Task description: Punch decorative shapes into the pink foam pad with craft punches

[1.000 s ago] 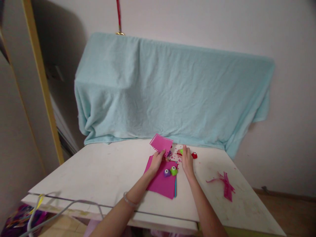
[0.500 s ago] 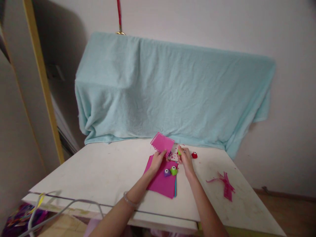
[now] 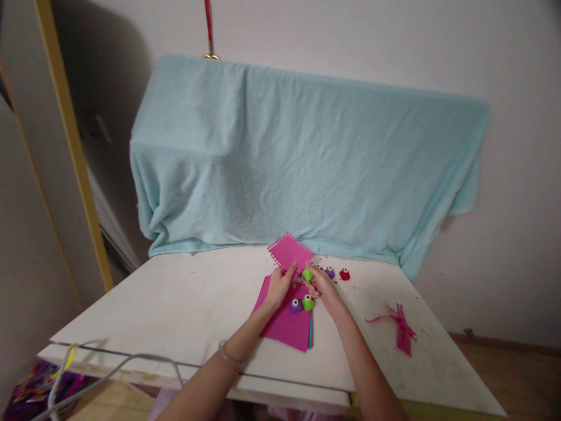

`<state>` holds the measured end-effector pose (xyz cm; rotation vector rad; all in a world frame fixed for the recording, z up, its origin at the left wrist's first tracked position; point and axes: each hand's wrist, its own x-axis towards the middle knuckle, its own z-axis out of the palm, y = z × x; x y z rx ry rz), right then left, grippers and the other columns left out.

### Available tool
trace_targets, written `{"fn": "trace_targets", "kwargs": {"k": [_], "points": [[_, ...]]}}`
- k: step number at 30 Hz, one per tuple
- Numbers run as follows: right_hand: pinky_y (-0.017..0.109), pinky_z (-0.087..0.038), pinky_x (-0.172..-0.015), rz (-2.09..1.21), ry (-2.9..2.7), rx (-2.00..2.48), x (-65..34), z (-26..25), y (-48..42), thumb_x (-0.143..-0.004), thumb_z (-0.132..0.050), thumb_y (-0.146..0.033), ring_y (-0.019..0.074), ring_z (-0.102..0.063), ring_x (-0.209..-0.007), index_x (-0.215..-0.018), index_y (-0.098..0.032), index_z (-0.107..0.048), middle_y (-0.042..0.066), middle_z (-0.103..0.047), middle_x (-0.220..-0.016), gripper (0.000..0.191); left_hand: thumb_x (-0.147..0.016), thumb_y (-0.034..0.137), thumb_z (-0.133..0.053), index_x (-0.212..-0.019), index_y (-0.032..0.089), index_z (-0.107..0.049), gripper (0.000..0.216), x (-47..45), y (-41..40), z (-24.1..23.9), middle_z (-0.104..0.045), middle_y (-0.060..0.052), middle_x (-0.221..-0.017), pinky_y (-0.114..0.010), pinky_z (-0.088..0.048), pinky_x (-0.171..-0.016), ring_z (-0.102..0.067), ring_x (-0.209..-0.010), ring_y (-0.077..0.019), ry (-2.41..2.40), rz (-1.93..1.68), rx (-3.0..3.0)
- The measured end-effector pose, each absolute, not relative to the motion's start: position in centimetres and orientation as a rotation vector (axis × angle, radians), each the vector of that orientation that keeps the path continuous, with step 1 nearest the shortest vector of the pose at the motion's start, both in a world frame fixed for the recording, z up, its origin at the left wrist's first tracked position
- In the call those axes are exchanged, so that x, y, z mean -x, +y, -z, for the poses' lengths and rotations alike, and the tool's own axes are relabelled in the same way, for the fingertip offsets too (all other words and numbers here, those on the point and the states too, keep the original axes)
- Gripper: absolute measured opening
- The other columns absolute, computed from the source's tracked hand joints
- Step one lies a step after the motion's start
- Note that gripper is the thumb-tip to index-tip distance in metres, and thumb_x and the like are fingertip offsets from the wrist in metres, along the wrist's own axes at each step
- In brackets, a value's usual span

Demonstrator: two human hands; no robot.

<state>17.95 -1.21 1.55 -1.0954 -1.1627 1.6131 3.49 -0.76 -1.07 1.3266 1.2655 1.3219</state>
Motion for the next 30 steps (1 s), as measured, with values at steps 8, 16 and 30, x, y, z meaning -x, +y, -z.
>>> {"fn": "trace_targets", "kwargs": {"k": [8, 16, 30], "points": [[0.018, -0.016, -0.033, -1.558, -1.268, 1.125, -17.6, -2.4, -1.6, -0.076, -0.057, -0.069, 0.006, -0.022, -0.03, -0.072, -0.024, -0.039, -0.012, -0.033, -0.04, 0.048, -0.084, 0.067, -0.045, -0.053, 0.017, -0.047, 0.058, -3.6, -1.2, 0.6, -0.04, 0.004, -0.045, -0.023, -0.023, -0.048, -0.036, -0.045, -0.01, 1.308, -1.377, -1.407], [0.019, -0.013, -0.034, -1.479, -1.273, 1.086, -17.2, -2.4, -1.6, -0.073, -0.063, -0.065, 0.0046, -0.022, -0.033, -0.075, -0.024, -0.041, -0.011, -0.034, -0.049, 0.047, -0.085, 0.067, -0.044, -0.053, 0.016, -0.047, 0.06, -3.6, -1.1, 0.8, -0.039, 0.004, -0.045, -0.023, -0.023, -0.047, -0.034, -0.045, -0.0094, 1.309, -1.377, -1.409], [0.02, -0.011, -0.036, -1.485, -1.265, 1.089, -17.2, -2.6, -1.7, -0.074, -0.062, -0.065, 0.0054, -0.02, -0.035, -0.075, -0.025, -0.042, -0.011, -0.03, -0.05, 0.045, -0.085, 0.067, -0.043, -0.051, 0.017, -0.048, 0.06, -3.6, -1.3, 0.6, -0.04, 0.003, -0.045, -0.023, -0.024, -0.047, -0.036, -0.044, -0.0102, 1.27, -1.37, -1.396]]}}
